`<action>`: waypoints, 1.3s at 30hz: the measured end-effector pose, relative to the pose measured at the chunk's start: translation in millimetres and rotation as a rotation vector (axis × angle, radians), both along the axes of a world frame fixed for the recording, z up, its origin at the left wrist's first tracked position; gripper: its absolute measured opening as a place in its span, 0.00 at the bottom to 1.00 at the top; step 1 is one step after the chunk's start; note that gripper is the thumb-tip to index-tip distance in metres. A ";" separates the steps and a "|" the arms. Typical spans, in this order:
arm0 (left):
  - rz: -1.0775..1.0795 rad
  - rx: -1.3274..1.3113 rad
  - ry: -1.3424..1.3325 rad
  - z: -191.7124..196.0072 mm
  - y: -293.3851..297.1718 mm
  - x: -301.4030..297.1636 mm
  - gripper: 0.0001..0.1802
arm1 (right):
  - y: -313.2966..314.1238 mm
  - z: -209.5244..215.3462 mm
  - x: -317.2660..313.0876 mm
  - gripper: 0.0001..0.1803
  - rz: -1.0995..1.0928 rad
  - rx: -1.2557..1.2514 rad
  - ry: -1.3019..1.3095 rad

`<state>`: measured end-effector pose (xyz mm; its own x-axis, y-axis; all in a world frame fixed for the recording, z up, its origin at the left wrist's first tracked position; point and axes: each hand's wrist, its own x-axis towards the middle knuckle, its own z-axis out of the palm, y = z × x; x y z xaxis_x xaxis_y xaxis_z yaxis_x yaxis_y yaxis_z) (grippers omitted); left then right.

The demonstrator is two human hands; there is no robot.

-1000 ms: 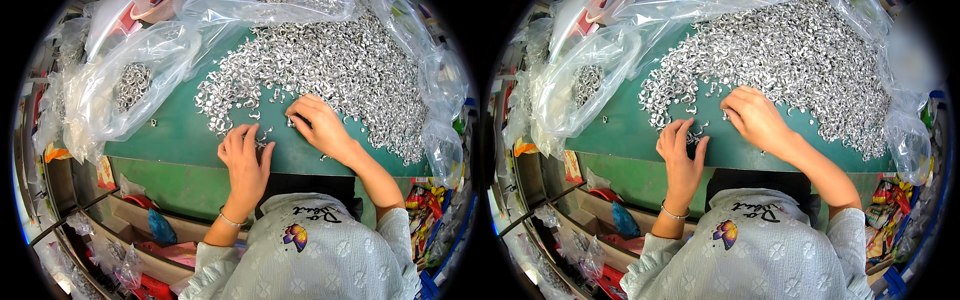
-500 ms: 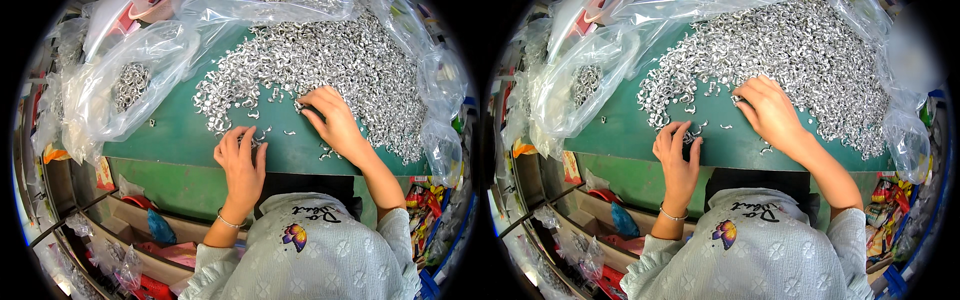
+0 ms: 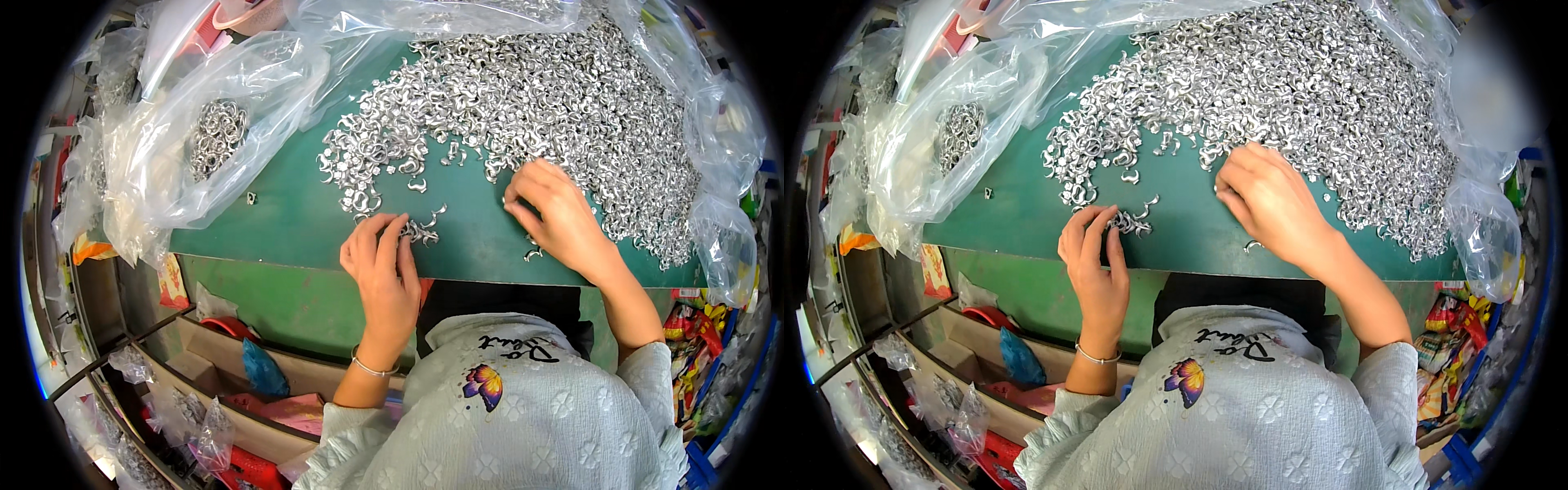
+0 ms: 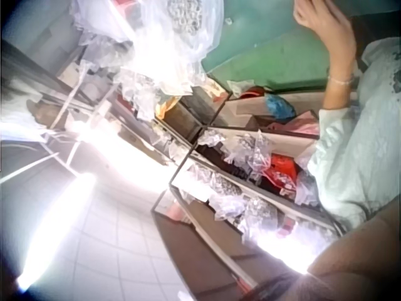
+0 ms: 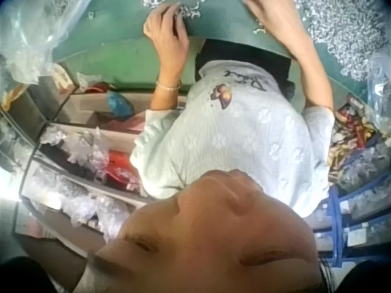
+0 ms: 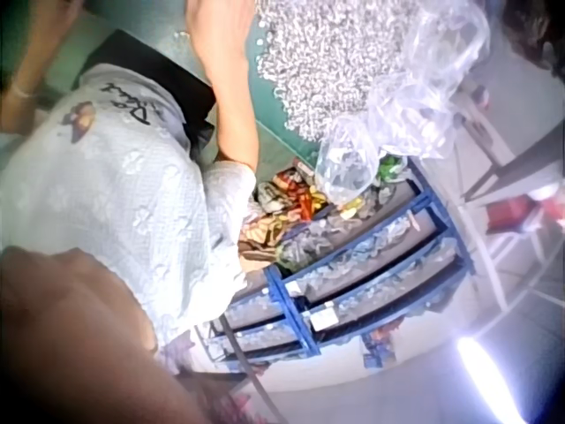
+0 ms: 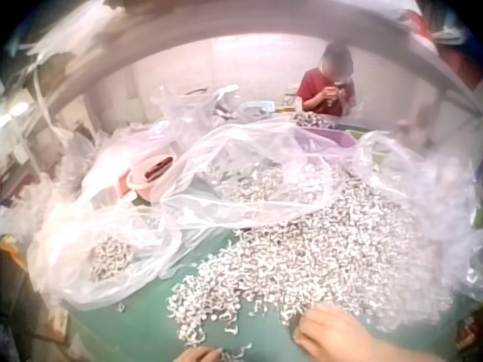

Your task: The person sorts small silver metal components by hand on a green workbench, picking through a large pile and moving individual pieces into smaller groups.

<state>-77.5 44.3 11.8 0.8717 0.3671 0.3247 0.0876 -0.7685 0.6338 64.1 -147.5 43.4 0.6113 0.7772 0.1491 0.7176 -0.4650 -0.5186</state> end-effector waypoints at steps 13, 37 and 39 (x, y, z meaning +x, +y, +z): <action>-0.016 0.078 0.076 -7.8 -13.6 9.4 0.22 | 52.6 -18.1 -14.5 0.09 0.147 0.043 -0.045; 0.011 -0.086 -0.159 -0.8 -15.8 -0.7 0.17 | -6.5 9.6 1.1 0.09 0.295 -0.180 0.248; 0.020 -0.100 -0.150 -1.7 -13.2 -2.4 0.17 | -19.1 12.5 5.4 0.08 0.324 -0.234 0.296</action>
